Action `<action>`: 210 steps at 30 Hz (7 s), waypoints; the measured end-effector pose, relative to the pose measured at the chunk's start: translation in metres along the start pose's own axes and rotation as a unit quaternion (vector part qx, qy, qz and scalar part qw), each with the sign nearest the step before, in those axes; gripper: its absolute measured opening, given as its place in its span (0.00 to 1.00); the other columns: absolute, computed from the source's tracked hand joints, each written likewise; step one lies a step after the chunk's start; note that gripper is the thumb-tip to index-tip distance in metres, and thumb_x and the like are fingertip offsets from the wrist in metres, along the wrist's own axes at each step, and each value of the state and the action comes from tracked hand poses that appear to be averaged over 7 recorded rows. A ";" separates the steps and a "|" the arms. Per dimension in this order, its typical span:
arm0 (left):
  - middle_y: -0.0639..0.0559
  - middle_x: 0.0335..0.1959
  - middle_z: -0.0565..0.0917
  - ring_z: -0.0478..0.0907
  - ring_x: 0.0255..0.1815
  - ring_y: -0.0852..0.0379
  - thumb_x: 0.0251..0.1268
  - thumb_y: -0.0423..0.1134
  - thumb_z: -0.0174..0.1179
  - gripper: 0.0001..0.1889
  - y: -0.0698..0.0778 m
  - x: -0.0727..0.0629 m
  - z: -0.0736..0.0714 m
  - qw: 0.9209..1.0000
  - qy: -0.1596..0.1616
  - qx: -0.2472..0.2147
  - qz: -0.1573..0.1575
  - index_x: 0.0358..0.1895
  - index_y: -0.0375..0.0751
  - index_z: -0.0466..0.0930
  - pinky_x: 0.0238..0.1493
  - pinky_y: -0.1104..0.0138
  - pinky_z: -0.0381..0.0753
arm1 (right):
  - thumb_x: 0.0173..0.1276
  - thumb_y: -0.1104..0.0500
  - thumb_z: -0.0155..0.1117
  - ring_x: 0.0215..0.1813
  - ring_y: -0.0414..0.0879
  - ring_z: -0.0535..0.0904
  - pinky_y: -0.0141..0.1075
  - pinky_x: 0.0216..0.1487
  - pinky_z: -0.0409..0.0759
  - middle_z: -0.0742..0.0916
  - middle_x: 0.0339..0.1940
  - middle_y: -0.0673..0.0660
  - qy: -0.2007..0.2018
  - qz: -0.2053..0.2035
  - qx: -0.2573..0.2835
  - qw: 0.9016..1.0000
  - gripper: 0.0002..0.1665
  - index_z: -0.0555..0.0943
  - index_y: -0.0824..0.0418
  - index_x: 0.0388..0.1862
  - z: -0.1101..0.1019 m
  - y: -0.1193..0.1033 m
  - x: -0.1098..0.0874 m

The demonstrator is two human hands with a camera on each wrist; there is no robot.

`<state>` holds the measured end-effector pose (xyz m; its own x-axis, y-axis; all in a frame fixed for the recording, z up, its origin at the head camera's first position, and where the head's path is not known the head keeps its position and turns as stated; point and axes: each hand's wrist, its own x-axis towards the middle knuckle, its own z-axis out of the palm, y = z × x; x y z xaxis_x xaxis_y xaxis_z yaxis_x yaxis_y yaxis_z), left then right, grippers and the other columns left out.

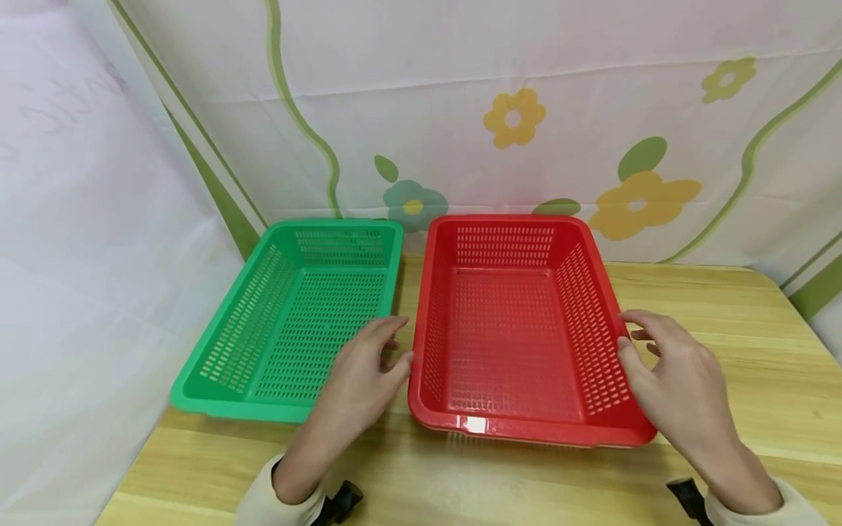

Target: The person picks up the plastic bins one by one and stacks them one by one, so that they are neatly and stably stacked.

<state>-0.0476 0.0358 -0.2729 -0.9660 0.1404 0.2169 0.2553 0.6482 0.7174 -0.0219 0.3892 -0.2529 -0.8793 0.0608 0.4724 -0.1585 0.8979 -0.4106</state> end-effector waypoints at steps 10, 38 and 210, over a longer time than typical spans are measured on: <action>0.49 0.70 0.80 0.86 0.55 0.50 0.72 0.36 0.65 0.26 -0.017 -0.012 -0.023 1.000 0.002 0.000 -0.016 0.72 0.44 0.78 0.50 0.57 0.89 | 0.64 0.71 0.70 0.41 0.56 0.84 0.13 0.45 0.67 0.89 0.54 0.66 0.050 -0.083 0.051 0.994 0.25 0.84 0.66 0.61 0.009 -0.038 -0.009; 0.36 0.70 0.77 0.82 0.61 0.34 0.80 0.47 0.58 0.26 -0.088 -0.031 -0.093 0.995 0.020 0.082 -0.054 0.75 0.43 0.73 0.55 0.41 0.85 | 0.74 0.61 0.68 0.62 0.53 0.82 0.53 0.61 0.85 0.83 0.66 0.56 -0.105 -0.056 0.200 0.973 0.30 0.74 0.60 0.73 0.070 -0.147 -0.017; 0.61 0.58 0.88 0.90 0.23 0.50 0.85 0.29 0.41 0.27 -0.163 -0.037 -0.180 0.929 0.032 -0.369 0.018 0.81 0.46 0.64 0.18 0.59 0.83 | 0.80 0.64 0.50 0.88 0.48 0.48 0.63 0.84 0.51 0.59 0.87 0.48 -0.157 -0.002 0.443 0.883 0.39 0.55 0.49 0.86 0.099 -0.214 -0.011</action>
<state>-0.0464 -0.2096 -0.2782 -0.9579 0.0918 0.2720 0.2684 -0.0493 0.9620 -0.0228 0.1537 -0.2472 -0.9368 -0.1906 0.2935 -0.3294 0.1972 -0.9234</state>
